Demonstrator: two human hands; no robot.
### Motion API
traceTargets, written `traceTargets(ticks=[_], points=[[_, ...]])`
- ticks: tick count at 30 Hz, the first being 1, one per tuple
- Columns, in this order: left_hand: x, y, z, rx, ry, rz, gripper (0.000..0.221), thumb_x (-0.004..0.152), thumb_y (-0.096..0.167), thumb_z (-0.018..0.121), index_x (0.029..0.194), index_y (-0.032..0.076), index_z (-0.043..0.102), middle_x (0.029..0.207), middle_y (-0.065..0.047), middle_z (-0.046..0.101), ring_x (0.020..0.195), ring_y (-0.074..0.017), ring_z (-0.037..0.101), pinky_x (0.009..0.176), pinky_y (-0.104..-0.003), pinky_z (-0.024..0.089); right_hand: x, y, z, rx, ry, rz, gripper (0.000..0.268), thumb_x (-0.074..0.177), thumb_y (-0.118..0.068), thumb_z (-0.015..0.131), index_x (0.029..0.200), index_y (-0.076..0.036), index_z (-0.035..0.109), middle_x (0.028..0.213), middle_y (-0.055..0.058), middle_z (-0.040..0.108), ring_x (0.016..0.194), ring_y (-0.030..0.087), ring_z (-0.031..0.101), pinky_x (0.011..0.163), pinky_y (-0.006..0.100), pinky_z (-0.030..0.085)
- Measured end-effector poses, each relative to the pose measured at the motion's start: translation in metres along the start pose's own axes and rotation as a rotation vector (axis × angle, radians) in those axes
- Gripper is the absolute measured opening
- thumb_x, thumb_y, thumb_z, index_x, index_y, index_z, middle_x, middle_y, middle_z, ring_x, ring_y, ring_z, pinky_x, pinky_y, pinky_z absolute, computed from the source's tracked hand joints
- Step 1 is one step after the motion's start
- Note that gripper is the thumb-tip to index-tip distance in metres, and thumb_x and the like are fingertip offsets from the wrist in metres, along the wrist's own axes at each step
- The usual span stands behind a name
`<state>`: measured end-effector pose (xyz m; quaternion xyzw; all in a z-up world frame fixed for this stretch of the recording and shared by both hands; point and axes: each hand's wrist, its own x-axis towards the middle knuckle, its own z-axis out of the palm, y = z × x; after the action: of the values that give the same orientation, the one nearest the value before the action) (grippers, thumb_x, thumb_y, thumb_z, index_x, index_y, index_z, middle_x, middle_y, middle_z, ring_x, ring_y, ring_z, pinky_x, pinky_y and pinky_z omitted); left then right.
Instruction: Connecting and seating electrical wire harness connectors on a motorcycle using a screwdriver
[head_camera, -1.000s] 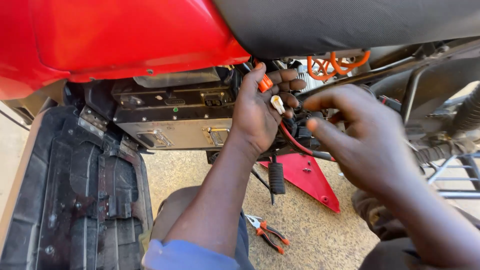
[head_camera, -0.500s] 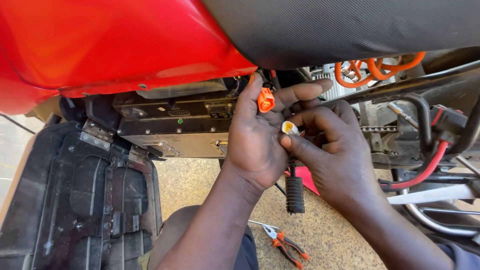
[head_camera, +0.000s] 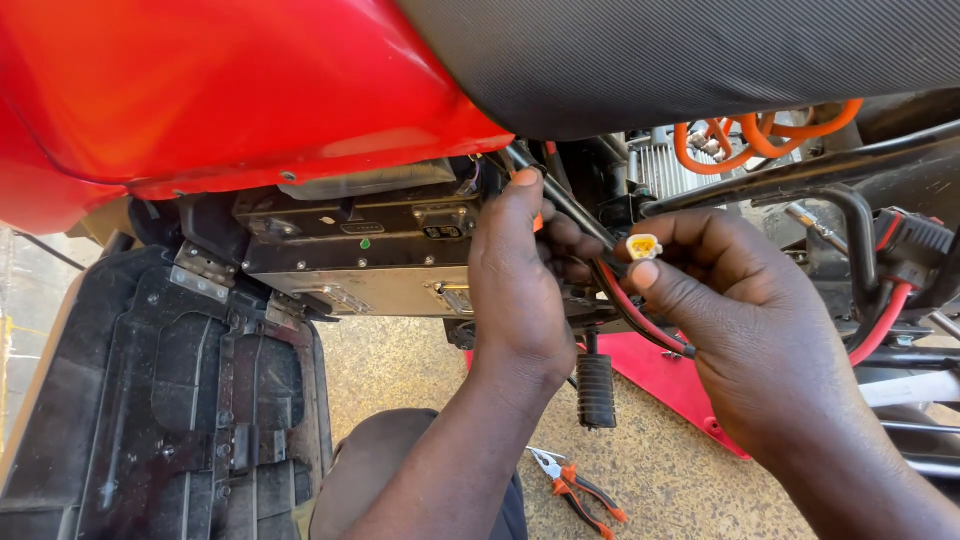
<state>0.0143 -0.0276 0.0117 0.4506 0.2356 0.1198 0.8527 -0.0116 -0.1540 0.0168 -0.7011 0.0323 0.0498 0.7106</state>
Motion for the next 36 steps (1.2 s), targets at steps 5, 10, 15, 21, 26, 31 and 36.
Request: traceTargets(ticks=[5,10,15,21,26,31,36], points=[[0.005,0.000,-0.010,0.077,-0.096,0.209,0.025,0.094,0.031,0.063,0.080,0.010,0.057,0.068,-0.005,0.059,0.058,-0.0147,0.059,0.053,-0.029,0.042,0.000,0.000,0.003,0.094,-0.021,0.056,0.023,0.089,-0.001,0.070,0.112,-0.002,0.070,0.093,0.009,0.068,0.084,0.015,0.060,0.077,0.027,0.050],[0.010,0.016,-0.022,0.245,-0.283,0.217,0.025,0.094,0.031,0.066,0.085,0.008,0.068,0.078,-0.011,0.076,0.052,-0.0118,0.063,0.049,-0.024,0.044,-0.002,-0.006,0.005,0.118,0.014,0.111,0.027,0.087,0.003,0.071,0.114,-0.001,0.070,0.095,0.012,0.068,0.088,0.018,0.065,0.082,0.028,0.055],[0.012,0.025,-0.027,0.109,-0.459,0.104,0.045,0.093,0.035,0.065,0.116,-0.004,0.065,0.063,-0.018,0.068,0.040,-0.0184,0.057,0.039,-0.024,0.046,0.001,-0.010,0.001,-0.022,0.068,0.103,0.028,0.087,-0.001,0.070,0.114,-0.005,0.071,0.101,0.005,0.068,0.094,0.013,0.058,0.084,0.028,0.044],[0.020,0.007,-0.019,-0.058,-0.610,0.096,0.014,0.097,0.012,0.067,0.105,0.003,0.060,0.081,-0.023,0.074,0.045,-0.0192,0.060,0.043,-0.025,0.049,0.002,-0.012,0.001,0.056,0.070,0.098,0.028,0.087,0.004,0.067,0.114,-0.001,0.069,0.101,0.011,0.071,0.094,0.018,0.064,0.087,0.030,0.051],[0.028,-0.006,-0.005,0.255,-0.360,0.299,0.025,0.097,0.014,0.063,0.121,0.005,0.065,0.052,-0.014,0.059,0.033,-0.0138,0.045,0.033,-0.026,0.037,0.007,-0.012,-0.003,0.021,0.091,0.109,0.028,0.088,0.004,0.069,0.115,-0.002,0.071,0.095,0.010,0.068,0.087,0.016,0.059,0.079,0.029,0.045],[0.025,-0.007,0.002,0.343,-0.246,0.368,0.031,0.099,0.012,0.060,0.129,0.011,0.068,0.047,-0.010,0.056,0.035,-0.0105,0.040,0.035,-0.027,0.035,0.009,-0.014,-0.004,0.047,0.082,0.149,0.029,0.088,0.007,0.066,0.116,0.001,0.072,0.095,0.013,0.068,0.087,0.020,0.060,0.081,0.031,0.048],[0.021,-0.003,0.002,0.466,-0.189,0.380,0.028,0.099,0.012,0.059,0.126,0.014,0.069,0.051,-0.008,0.061,0.039,-0.0101,0.043,0.043,-0.030,0.043,0.007,-0.020,0.004,0.080,0.112,0.213,0.032,0.088,0.012,0.064,0.118,0.005,0.070,0.102,0.018,0.070,0.094,0.024,0.064,0.084,0.035,0.052]])
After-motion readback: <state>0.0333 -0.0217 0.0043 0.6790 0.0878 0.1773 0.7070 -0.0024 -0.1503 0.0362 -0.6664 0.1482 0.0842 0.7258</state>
